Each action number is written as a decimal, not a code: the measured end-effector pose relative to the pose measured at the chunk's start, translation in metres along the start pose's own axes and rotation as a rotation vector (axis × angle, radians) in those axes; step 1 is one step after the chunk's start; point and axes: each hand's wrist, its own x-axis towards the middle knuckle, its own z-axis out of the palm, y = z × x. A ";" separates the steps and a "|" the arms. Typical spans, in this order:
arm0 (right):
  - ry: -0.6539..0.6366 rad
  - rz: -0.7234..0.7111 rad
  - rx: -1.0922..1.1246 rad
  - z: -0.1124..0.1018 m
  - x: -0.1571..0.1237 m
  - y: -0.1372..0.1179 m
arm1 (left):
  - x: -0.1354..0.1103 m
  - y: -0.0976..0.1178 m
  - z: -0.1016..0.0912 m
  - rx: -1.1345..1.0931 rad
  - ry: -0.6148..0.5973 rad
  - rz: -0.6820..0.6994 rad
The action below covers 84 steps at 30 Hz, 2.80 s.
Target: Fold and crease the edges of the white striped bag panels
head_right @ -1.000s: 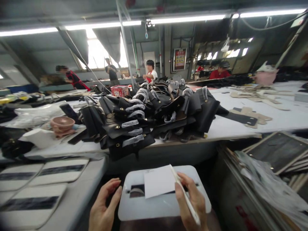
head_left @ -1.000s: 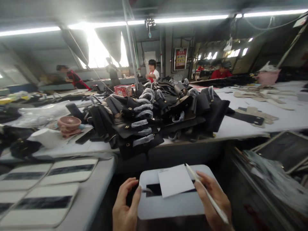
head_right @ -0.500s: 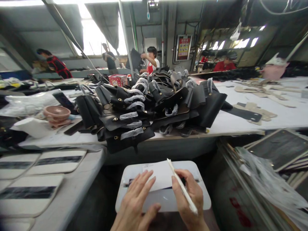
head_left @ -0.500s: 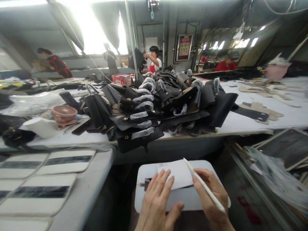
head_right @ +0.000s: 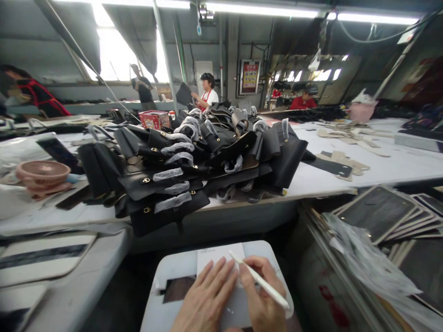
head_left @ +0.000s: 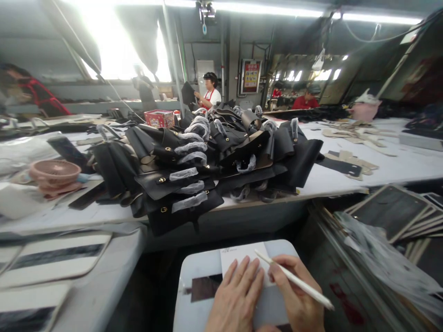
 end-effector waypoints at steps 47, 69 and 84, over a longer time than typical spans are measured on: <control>-0.290 -0.077 -0.166 0.035 0.016 -0.011 | -0.008 0.001 0.012 -0.101 0.083 -0.163; -0.350 -0.019 -0.227 0.036 0.015 -0.004 | -0.010 -0.001 0.023 -0.074 0.152 -0.160; -0.342 -0.036 -0.240 0.036 0.018 -0.005 | -0.009 0.002 0.026 -0.079 0.156 -0.211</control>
